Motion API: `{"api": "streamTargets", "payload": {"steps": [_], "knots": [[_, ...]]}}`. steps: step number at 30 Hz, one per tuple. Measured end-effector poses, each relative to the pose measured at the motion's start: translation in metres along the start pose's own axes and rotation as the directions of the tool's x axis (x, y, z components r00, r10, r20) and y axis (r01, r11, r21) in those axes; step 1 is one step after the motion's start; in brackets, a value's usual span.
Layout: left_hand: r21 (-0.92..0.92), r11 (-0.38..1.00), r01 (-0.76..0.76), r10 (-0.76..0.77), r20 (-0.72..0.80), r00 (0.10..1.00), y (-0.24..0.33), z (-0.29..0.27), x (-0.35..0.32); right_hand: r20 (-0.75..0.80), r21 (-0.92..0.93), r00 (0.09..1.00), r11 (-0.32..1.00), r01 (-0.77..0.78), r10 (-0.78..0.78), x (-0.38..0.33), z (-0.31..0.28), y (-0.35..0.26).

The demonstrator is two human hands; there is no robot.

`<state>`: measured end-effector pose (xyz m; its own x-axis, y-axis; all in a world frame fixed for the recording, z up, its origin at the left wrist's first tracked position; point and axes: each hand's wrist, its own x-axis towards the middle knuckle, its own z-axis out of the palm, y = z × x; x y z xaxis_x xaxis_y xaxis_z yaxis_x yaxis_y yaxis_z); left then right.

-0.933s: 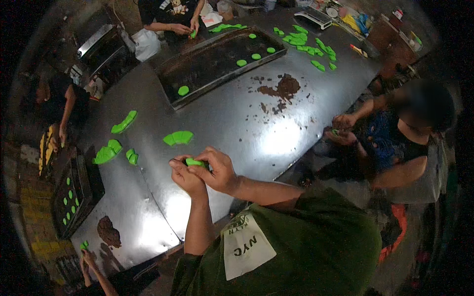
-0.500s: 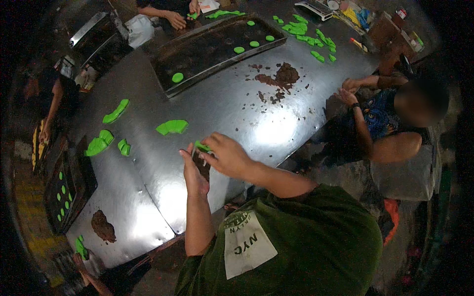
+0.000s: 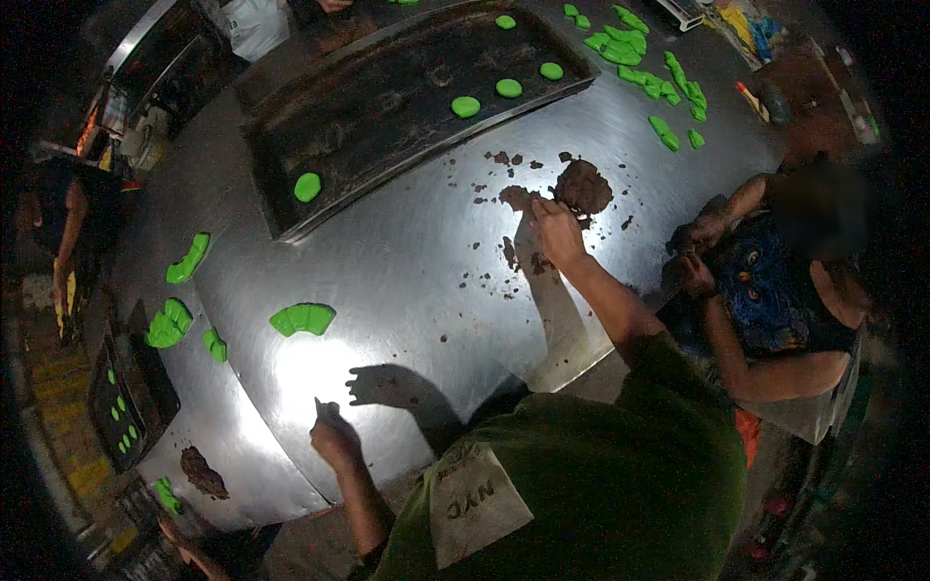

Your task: The person repeatedly takes a piece of green dough, scoops a portion of brown filling from the table, wraps the filling inside the dough, and places the finished round item onto a metal tray. The person carries the filled tray to a rack and returns to continue the process.

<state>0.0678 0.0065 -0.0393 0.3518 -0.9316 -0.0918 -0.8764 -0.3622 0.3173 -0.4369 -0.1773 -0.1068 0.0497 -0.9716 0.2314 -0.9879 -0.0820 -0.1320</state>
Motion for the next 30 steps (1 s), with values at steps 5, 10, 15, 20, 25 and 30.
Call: {"api": "streamTargets", "payload": {"steps": [5,10,15,20,25,30], "knots": [[-0.601,0.724,0.337,-0.224,0.257,0.940,0.014,-0.032,0.022,0.303,0.017,0.952,0.998,-0.054,0.046,0.008,0.023,0.012],[-0.898,0.141,0.418,-0.078,0.411,0.908,0.066,-0.065,0.023,0.548,0.270,0.836,0.953,-0.135,-0.037,0.028,-0.014,0.033],[-0.894,-0.192,0.406,0.075,0.399,0.914,0.086,-0.082,0.008,0.720,0.616,0.690,-0.392,-0.683,-0.072,-0.023,-0.075,-0.075],[-0.800,-0.347,0.490,0.219,0.439,0.871,0.080,-0.088,-0.017,0.448,0.439,0.797,-0.678,-0.590,-0.405,-0.094,-0.151,-0.240],[-0.823,-0.341,0.454,0.275,0.375,0.885,0.080,-0.108,-0.052,-0.242,0.822,0.939,0.463,0.332,-0.244,-0.112,-0.199,-0.328],[-0.886,-0.268,0.378,0.216,0.327,0.920,0.080,-0.115,-0.067,-0.179,0.837,0.965,0.485,0.252,-0.193,-0.125,-0.192,-0.349]]}}
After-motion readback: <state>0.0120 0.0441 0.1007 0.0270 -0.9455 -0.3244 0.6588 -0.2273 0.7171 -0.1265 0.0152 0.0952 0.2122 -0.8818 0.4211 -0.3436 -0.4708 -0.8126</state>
